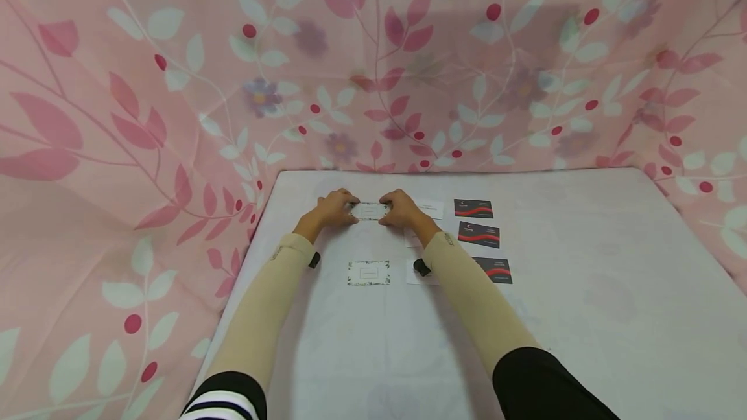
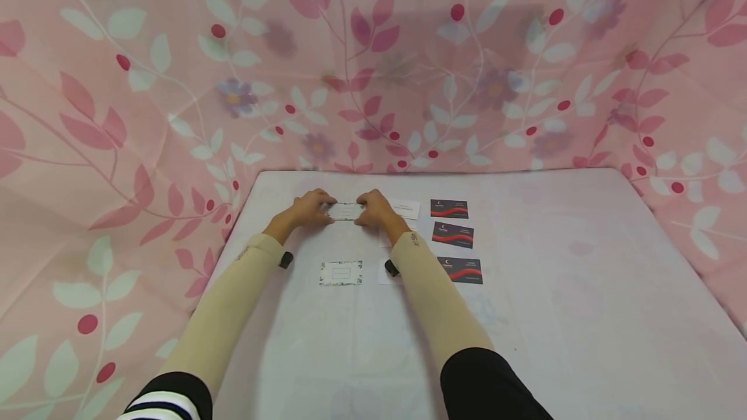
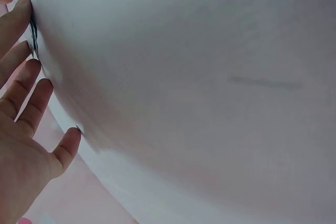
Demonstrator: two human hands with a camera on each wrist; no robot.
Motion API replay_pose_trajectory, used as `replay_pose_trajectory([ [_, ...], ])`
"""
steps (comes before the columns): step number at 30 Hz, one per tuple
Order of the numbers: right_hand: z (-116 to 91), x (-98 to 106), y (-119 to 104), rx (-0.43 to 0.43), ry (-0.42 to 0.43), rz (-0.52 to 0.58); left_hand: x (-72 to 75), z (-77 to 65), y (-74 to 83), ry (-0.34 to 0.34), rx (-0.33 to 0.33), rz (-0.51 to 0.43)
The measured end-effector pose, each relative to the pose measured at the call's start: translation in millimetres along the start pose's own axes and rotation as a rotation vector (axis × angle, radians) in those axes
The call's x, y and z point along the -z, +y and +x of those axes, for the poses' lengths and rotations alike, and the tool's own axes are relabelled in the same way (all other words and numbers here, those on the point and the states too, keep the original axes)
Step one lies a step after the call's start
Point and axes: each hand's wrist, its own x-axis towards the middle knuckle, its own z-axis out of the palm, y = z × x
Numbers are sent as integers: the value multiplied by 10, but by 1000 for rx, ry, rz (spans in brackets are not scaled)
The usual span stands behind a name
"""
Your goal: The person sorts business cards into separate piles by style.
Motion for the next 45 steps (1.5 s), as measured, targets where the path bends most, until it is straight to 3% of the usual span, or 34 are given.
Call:
replay_pose_trajectory([
  [7,-1,6,25,-53,-1,51,-17,18,-8,0,-7,-25],
  [25,12,-13,38,-60,-6,84,-13,14,-31,-10,33,-96],
  [30,0,10,27,-64,-5,98,15,12,-26,-31,22,-101],
  [45,-13,-7,38,-45,4,113,4,-19,-52,-9,-2,-106],
])
